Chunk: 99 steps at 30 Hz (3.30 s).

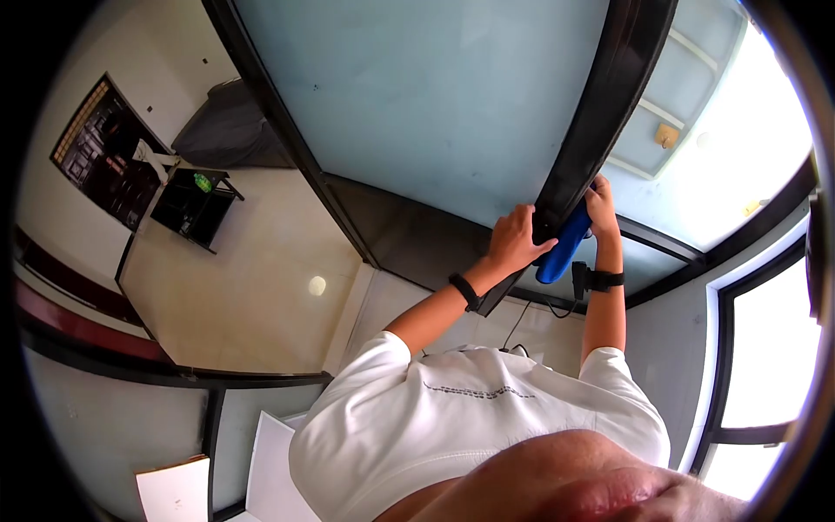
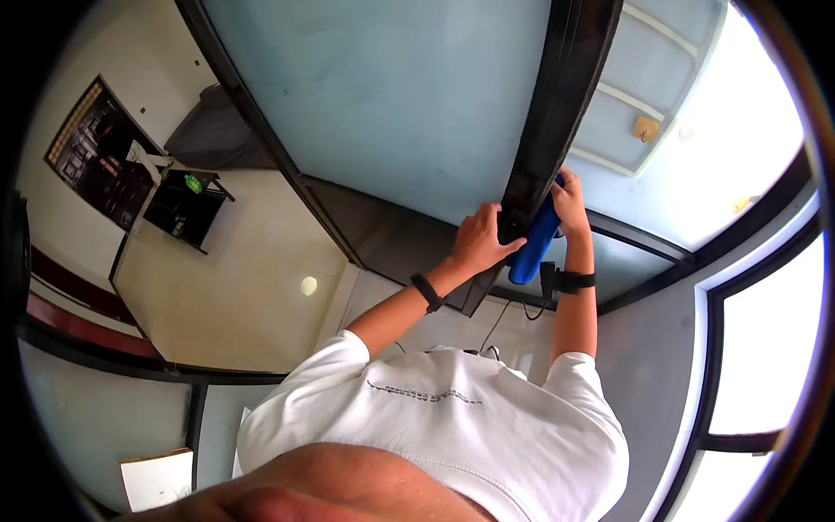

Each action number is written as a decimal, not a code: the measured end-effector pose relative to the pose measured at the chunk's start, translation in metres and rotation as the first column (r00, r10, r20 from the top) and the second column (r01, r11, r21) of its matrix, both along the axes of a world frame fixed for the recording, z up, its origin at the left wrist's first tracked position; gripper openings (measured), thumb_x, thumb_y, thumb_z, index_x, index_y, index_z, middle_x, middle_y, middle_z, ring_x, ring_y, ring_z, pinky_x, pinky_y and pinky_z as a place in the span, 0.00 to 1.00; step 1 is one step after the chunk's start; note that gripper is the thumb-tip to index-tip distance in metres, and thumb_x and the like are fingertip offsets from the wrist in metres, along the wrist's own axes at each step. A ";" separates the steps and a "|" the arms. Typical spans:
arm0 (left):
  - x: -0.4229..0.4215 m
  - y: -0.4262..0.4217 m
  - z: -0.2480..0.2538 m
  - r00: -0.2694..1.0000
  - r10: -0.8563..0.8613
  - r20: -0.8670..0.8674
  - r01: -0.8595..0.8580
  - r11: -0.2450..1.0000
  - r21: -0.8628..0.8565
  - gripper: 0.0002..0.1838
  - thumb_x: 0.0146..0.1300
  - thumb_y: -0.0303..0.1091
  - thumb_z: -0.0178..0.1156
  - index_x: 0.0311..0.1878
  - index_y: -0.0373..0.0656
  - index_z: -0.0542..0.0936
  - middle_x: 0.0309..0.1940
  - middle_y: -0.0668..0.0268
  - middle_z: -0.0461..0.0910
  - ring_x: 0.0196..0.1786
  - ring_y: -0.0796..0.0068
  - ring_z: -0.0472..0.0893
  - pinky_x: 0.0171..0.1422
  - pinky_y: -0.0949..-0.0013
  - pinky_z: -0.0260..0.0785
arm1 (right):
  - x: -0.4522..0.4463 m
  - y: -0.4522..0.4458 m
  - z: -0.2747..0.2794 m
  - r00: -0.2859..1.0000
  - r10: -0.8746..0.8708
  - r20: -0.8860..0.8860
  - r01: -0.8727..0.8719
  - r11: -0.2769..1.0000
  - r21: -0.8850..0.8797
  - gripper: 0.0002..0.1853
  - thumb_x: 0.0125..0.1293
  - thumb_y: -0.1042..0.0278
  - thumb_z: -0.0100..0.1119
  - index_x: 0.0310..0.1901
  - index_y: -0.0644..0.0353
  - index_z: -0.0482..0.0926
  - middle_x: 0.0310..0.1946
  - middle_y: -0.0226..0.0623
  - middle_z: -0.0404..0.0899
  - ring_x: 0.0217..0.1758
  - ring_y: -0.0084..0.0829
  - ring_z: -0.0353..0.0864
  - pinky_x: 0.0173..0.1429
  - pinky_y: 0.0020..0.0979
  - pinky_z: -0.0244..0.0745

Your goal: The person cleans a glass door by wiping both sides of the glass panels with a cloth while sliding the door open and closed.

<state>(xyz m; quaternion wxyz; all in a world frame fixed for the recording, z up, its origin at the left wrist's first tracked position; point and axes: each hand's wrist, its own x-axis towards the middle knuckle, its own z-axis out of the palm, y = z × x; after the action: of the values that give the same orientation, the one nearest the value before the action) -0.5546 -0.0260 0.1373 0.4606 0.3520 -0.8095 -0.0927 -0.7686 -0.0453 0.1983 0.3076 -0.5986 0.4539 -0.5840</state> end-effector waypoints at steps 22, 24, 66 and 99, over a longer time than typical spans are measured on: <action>0.119 0.198 -0.022 0.823 0.293 -0.487 -0.183 0.948 0.262 0.35 0.72 0.62 0.43 0.60 0.36 0.72 0.50 0.56 0.77 0.54 0.61 0.76 0.57 0.61 0.66 | 0.180 -0.007 0.117 0.749 0.659 -0.069 -0.662 0.743 -0.098 0.11 0.64 0.75 0.62 0.47 0.65 0.81 0.34 0.35 0.84 0.40 0.24 0.83 0.48 0.27 0.76; 0.130 0.220 -0.026 0.684 0.307 -0.662 -0.173 0.950 0.261 0.37 0.72 0.63 0.41 0.64 0.35 0.69 0.57 0.56 0.74 0.60 0.63 0.74 0.63 0.62 0.63 | 0.216 -0.016 0.126 0.788 0.616 -0.025 -0.599 0.755 -0.269 0.10 0.63 0.77 0.61 0.46 0.64 0.83 0.37 0.36 0.83 0.41 0.25 0.83 0.49 0.27 0.76; 0.177 0.262 -0.049 0.507 0.592 -0.626 -0.683 0.720 0.127 0.37 0.69 0.50 0.49 0.71 0.31 0.57 0.66 0.52 0.66 0.68 0.60 0.67 0.74 0.60 0.56 | 0.312 0.066 0.139 0.505 0.849 0.157 -0.701 0.509 -0.499 0.11 0.56 0.82 0.71 0.41 0.66 0.81 0.39 0.36 0.84 0.43 0.22 0.82 0.49 0.24 0.76; 0.125 -0.068 -0.039 0.843 -0.232 0.485 0.238 0.970 0.049 0.18 0.61 0.51 0.63 0.33 0.43 0.79 0.32 0.59 0.81 0.40 0.55 0.81 0.47 0.54 0.69 | 0.081 0.043 0.068 0.614 -0.773 0.159 0.760 0.524 -0.384 0.18 0.74 0.58 0.57 0.31 0.64 0.74 0.26 0.22 0.66 0.33 0.18 0.61 0.38 0.23 0.59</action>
<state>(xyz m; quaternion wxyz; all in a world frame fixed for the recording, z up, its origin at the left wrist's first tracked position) -0.4299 -0.0938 0.0985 0.2295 0.2593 -0.9367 -0.0517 -0.6876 -0.0028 0.2660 -0.1222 -0.3974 0.5400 -0.7318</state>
